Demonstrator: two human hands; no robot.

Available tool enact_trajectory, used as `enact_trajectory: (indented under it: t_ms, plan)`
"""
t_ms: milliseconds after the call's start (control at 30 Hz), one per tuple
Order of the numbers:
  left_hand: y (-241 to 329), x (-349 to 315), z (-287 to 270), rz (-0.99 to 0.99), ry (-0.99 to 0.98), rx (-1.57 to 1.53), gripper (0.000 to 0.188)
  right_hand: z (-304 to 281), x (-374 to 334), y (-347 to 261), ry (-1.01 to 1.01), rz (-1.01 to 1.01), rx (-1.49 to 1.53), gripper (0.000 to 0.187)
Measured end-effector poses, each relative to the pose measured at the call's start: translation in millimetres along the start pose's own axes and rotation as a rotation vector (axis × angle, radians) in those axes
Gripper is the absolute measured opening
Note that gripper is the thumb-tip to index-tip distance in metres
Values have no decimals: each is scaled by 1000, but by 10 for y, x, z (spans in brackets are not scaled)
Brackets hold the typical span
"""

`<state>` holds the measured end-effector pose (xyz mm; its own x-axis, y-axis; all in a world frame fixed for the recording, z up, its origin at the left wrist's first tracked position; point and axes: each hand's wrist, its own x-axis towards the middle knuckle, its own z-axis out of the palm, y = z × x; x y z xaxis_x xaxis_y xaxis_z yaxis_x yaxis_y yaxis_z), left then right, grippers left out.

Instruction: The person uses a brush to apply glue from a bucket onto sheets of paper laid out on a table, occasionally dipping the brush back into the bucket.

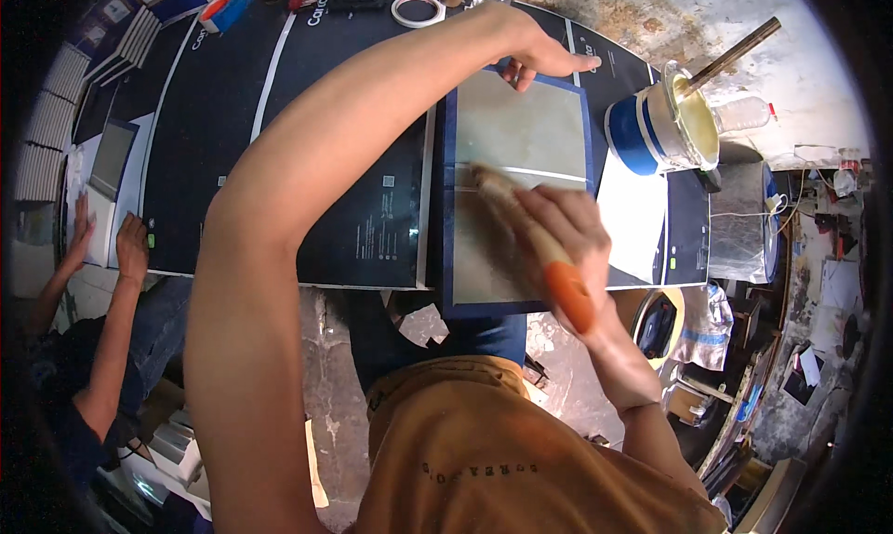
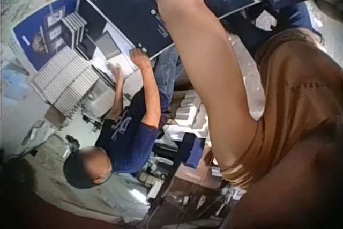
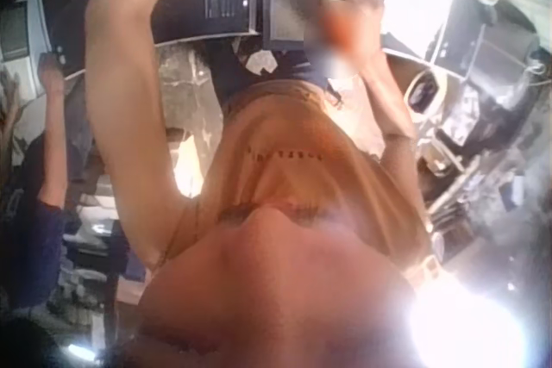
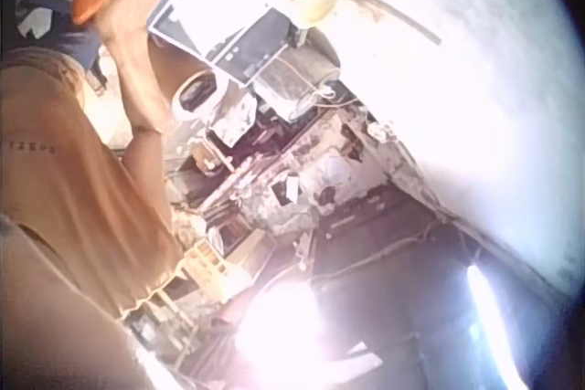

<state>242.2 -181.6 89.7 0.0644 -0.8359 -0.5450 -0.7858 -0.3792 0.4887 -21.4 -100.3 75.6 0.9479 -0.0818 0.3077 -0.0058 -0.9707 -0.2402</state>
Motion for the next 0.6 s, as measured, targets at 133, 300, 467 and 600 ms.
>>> enact_trajectory:
  t_ms: [133, 300, 467, 600]
  plan:
    - [87, -28, 11, 0, -2, 52, 97, -30, -380, -535, -118, -150, 156, 40]
    - [-20, -41, 81, -3, 40, 87, 97, -221, -361, -335, 66, -267, 61, 42]
    - [87, -98, 40, 5, 28, 93, 94, -81, -272, -215, -82, -47, 38, 45]
    - [25, -54, 130, 18, 128, 69, 112, -297, -403, -581, -238, -274, 189, 41]
